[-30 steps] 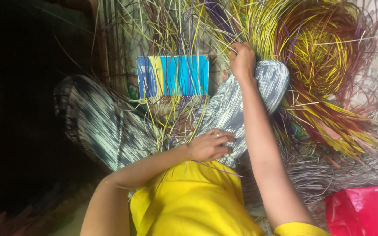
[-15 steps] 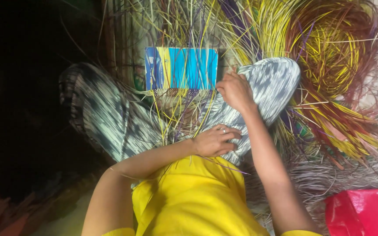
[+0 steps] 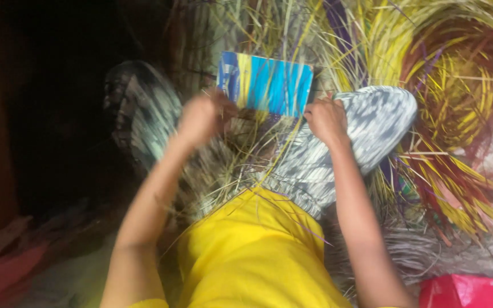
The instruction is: Weaving thin colored strips through a base of fibers to create a pattern while sitting on the floor.
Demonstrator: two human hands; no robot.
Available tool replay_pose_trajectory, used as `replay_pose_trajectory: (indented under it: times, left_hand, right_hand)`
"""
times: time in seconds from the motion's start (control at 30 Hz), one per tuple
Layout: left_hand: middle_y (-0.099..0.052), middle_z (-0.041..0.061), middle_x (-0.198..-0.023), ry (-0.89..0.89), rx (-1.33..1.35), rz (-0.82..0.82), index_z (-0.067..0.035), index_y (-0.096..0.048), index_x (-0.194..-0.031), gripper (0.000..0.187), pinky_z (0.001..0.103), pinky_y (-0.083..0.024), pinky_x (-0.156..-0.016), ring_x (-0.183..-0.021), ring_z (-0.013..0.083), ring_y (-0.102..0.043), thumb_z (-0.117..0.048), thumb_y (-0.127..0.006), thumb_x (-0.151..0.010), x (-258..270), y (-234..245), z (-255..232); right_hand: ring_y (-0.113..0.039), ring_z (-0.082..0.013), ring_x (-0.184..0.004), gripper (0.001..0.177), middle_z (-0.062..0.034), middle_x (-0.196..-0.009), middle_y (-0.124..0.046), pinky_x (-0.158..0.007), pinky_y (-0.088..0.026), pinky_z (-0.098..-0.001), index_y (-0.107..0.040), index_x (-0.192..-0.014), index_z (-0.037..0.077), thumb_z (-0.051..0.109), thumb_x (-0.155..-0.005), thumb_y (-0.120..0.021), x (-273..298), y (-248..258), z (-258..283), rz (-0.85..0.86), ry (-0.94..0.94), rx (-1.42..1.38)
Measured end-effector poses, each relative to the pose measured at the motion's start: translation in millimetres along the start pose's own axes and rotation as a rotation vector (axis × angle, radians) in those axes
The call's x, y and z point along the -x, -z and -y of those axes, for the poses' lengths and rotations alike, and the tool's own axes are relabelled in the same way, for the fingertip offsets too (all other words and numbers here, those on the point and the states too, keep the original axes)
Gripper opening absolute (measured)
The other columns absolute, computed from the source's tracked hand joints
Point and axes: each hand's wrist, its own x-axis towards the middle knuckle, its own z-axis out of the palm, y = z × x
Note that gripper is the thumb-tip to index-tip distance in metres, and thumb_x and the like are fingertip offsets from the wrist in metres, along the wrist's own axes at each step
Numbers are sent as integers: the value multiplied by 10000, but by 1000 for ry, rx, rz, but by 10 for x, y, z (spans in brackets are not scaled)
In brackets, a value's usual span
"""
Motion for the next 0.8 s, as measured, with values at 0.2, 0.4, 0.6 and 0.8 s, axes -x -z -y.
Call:
replay_pose_trajectory:
  times: [0.2,0.4,0.6,0.8]
  left_hand:
    - [-620,109,-708,266,-327,380,-183,-676,-796,219,379,-500,-654,-738,290,-616,-330,-649,-635,-94,-373,1000]
    - [-648,12,-754,293,-135,450,-240,-659,-755,151,390,-481,-689,-778,260,-611,-349,-630,-655,-182,-200,799]
    - [-645,45,-769,296,-149,451,-200,-655,-776,125,387,-483,-698,-780,278,-607,-283,-597,-703,-212,-158,790]
    - [-633,126,-797,285,-30,418,-136,-652,-799,129,440,-460,-718,-798,348,-585,-228,-579,-745,-228,-121,759]
  right_hand:
    - [-564,-209,-811,113,-22,-771,-621,-752,-355,-307,-665,-790,198,213,-770,-554,24,23,39,48,-40,-54]
    - [-557,-190,-837,116,4,-771,-615,-786,-352,-302,-656,-785,224,239,-782,-541,7,6,44,59,-63,-36]
    - [-557,-179,-827,120,8,-782,-616,-787,-353,-289,-654,-795,208,229,-787,-537,11,85,69,29,-34,-42]
    - [-569,-179,-820,109,1,-787,-617,-800,-353,-297,-654,-807,187,213,-789,-551,15,71,47,19,-16,-43]
